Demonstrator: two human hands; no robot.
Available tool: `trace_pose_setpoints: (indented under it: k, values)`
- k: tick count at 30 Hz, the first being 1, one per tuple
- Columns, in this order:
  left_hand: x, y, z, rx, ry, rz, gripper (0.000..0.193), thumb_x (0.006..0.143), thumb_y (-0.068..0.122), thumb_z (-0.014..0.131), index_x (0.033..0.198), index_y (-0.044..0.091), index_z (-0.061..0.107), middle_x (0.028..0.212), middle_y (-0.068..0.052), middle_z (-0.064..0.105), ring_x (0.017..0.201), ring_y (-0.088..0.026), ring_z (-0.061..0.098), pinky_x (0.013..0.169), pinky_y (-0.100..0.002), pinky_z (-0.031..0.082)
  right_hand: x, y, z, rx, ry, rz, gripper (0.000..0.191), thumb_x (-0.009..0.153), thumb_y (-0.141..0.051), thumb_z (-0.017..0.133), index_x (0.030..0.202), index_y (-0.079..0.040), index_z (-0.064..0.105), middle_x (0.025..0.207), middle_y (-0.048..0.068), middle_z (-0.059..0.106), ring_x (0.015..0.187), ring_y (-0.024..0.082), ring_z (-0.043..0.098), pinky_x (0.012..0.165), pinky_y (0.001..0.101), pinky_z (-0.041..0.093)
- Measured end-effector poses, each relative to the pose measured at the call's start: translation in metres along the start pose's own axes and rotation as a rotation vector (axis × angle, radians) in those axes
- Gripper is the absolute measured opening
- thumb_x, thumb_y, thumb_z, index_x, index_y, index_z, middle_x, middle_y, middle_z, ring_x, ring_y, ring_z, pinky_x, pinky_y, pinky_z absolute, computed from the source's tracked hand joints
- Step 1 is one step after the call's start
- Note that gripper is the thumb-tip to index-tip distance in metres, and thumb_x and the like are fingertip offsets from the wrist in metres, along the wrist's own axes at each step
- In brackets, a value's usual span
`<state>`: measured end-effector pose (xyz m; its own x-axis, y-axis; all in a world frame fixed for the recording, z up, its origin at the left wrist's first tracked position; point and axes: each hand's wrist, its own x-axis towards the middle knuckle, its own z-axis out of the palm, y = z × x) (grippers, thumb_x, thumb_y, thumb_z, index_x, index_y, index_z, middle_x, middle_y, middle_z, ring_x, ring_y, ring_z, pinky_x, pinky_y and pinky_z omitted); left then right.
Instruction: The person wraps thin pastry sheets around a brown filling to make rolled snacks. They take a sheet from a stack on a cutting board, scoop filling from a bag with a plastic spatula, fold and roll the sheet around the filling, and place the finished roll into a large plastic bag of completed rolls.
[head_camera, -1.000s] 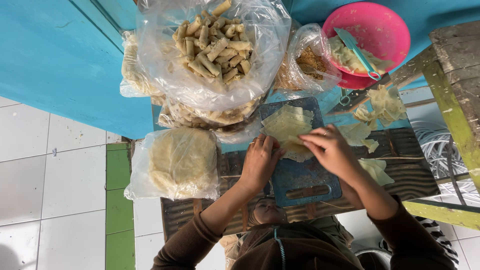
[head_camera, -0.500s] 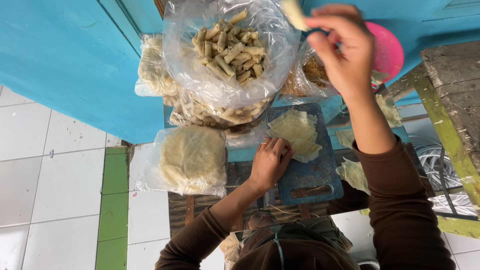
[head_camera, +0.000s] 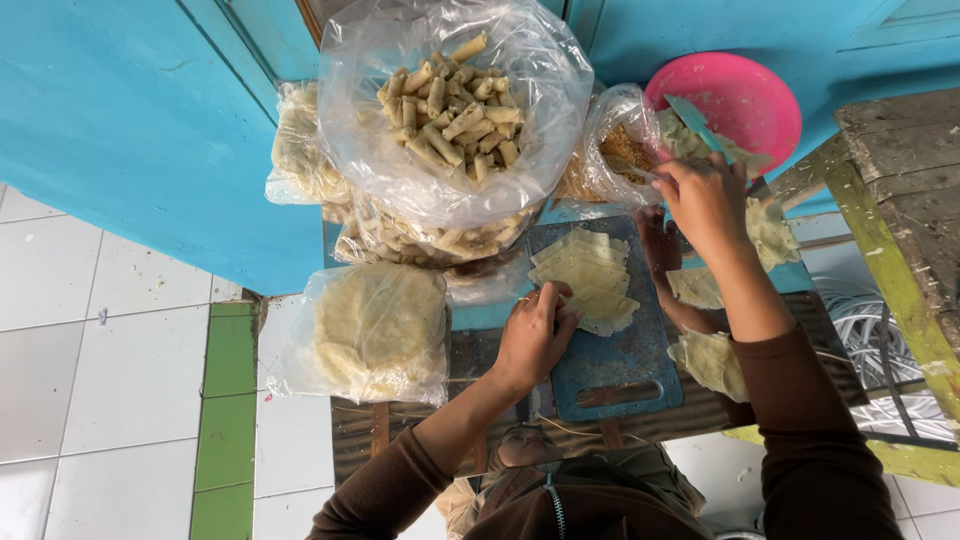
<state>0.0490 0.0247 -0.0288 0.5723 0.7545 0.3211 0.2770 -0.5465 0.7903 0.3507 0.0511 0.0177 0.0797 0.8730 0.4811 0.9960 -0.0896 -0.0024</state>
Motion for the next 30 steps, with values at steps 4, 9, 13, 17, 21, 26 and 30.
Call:
trace_pose_setpoints:
  k: [4,9,13,17,21,26,30]
  values:
    - [-0.001,0.001,-0.003,-0.001,0.0,-0.005,0.032,0.094,0.018,0.073,0.116,0.005,0.055,0.083,-0.012,0.065,0.078,-0.033,0.065,0.073,-0.045,0.051,-0.001,0.0,0.006,0.076,0.044,-0.002,0.013,0.098,-0.021,0.077,0.11,-0.017,0.078,0.099,0.004,0.076,0.103,0.029,0.06,0.096,0.0453,0.04]
    - [-0.003,0.002,-0.008,0.017,-0.035,-0.021,0.029,0.094,0.017,0.072,0.115,0.005,0.055,0.077,-0.01,0.062,0.073,-0.03,0.063,0.074,-0.043,0.051,-0.005,-0.006,0.012,-0.001,0.102,-0.049,0.015,0.089,-0.022,0.08,0.103,-0.016,0.076,0.1,0.005,0.076,0.104,0.028,0.061,0.092,0.043,0.04]
    - [-0.002,0.003,-0.009,-0.009,-0.027,-0.046,0.03,0.094,0.015,0.072,0.116,0.004,0.055,0.078,-0.01,0.062,0.073,-0.03,0.063,0.072,-0.043,0.051,-0.007,-0.006,0.011,0.118,0.073,0.043,0.009,0.098,-0.018,0.079,0.105,-0.014,0.077,0.084,0.002,0.073,0.1,0.027,0.061,0.094,0.0431,0.041]
    - [-0.003,0.003,-0.008,-0.005,-0.002,-0.037,0.029,0.094,0.014,0.072,0.116,0.004,0.055,0.079,-0.01,0.062,0.074,-0.03,0.063,0.074,-0.043,0.051,-0.01,0.003,0.005,0.107,0.15,0.032,0.01,0.098,-0.017,0.079,0.107,-0.015,0.08,0.091,0.005,0.074,0.098,0.027,0.06,0.091,0.0422,0.041]
    - [-0.002,0.002,-0.008,0.024,-0.044,-0.064,0.03,0.094,0.016,0.072,0.117,0.005,0.056,0.077,-0.01,0.062,0.073,-0.03,0.063,0.075,-0.043,0.05,-0.008,0.002,0.011,0.281,0.096,0.058,0.013,0.097,-0.017,0.078,0.109,-0.013,0.081,0.088,0.007,0.073,0.097,0.029,0.059,0.091,0.0416,0.046]
    - [-0.003,0.001,-0.006,0.044,-0.024,-0.022,0.034,0.093,0.02,0.074,0.117,0.005,0.055,0.08,-0.01,0.062,0.077,-0.029,0.063,0.076,-0.043,0.051,-0.006,-0.006,0.017,0.391,0.024,0.175,0.016,0.094,-0.019,0.08,0.107,-0.009,0.082,0.081,0.013,0.071,0.085,0.029,0.065,0.075,0.039,0.05]
    - [-0.003,0.0,-0.005,0.059,-0.025,-0.022,0.035,0.094,0.021,0.074,0.119,0.006,0.055,0.082,-0.009,0.063,0.08,-0.029,0.064,0.078,-0.043,0.051,-0.003,0.002,0.01,0.542,0.051,0.249,0.015,0.097,-0.015,0.08,0.109,-0.006,0.08,0.089,0.014,0.075,0.075,0.023,0.071,0.069,0.0336,0.053]
